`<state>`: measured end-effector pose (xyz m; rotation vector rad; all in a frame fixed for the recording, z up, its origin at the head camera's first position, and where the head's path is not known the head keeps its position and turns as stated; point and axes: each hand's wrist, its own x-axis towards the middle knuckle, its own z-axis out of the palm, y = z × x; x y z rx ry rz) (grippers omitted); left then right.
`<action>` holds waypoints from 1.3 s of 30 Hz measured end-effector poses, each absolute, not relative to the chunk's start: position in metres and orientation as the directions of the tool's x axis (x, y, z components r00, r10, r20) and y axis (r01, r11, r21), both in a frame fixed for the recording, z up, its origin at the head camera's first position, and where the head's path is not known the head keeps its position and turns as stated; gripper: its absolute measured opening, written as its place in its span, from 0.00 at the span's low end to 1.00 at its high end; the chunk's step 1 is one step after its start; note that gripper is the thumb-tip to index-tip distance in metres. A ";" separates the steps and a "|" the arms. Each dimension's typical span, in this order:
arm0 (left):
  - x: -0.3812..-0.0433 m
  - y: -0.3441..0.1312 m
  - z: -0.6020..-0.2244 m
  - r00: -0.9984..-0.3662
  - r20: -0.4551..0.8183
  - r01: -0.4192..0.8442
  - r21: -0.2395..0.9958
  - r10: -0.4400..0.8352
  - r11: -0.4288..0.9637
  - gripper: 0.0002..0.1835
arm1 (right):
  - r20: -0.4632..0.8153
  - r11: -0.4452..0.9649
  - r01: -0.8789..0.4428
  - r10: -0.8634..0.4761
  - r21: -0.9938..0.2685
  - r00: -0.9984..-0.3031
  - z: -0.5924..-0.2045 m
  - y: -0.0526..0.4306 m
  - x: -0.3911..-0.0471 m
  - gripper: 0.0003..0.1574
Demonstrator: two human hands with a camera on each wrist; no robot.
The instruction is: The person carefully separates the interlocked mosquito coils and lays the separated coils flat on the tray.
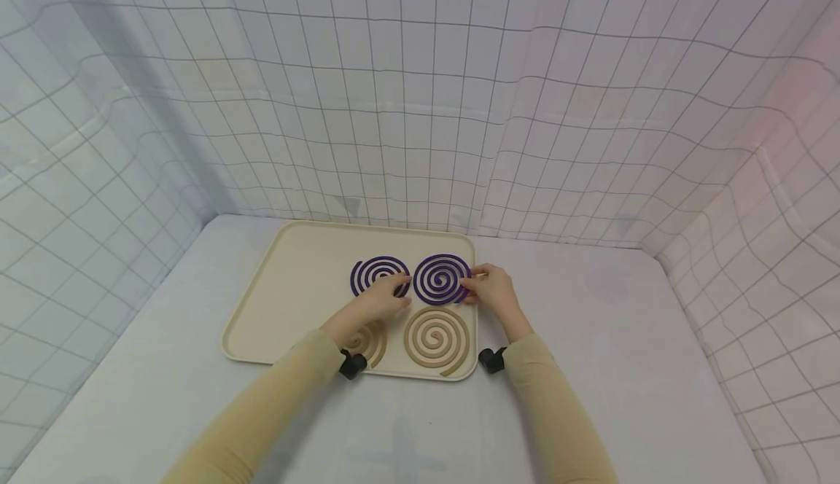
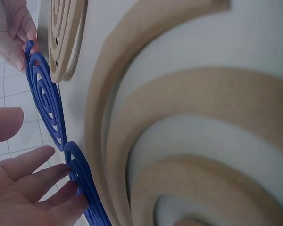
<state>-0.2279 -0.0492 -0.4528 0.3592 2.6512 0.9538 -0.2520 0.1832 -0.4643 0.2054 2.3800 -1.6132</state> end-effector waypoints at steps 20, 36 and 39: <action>-0.228 -0.052 -0.452 -0.920 -0.252 0.058 0.670 0.300 0.740 0.31 | -0.085 0.661 0.067 0.006 -0.747 -0.996 -0.452 0.173 -0.242 0.23; -0.226 -0.065 -0.453 -0.912 -0.265 0.014 0.744 0.314 0.668 0.29 | -0.129 0.503 0.087 -0.050 -0.860 -0.990 -0.462 0.184 -0.227 0.22; -0.226 -0.073 -0.451 -0.932 -0.225 0.009 0.771 0.286 0.636 0.26 | -0.152 0.445 0.113 -0.054 -0.888 -0.987 -0.463 0.190 -0.225 0.23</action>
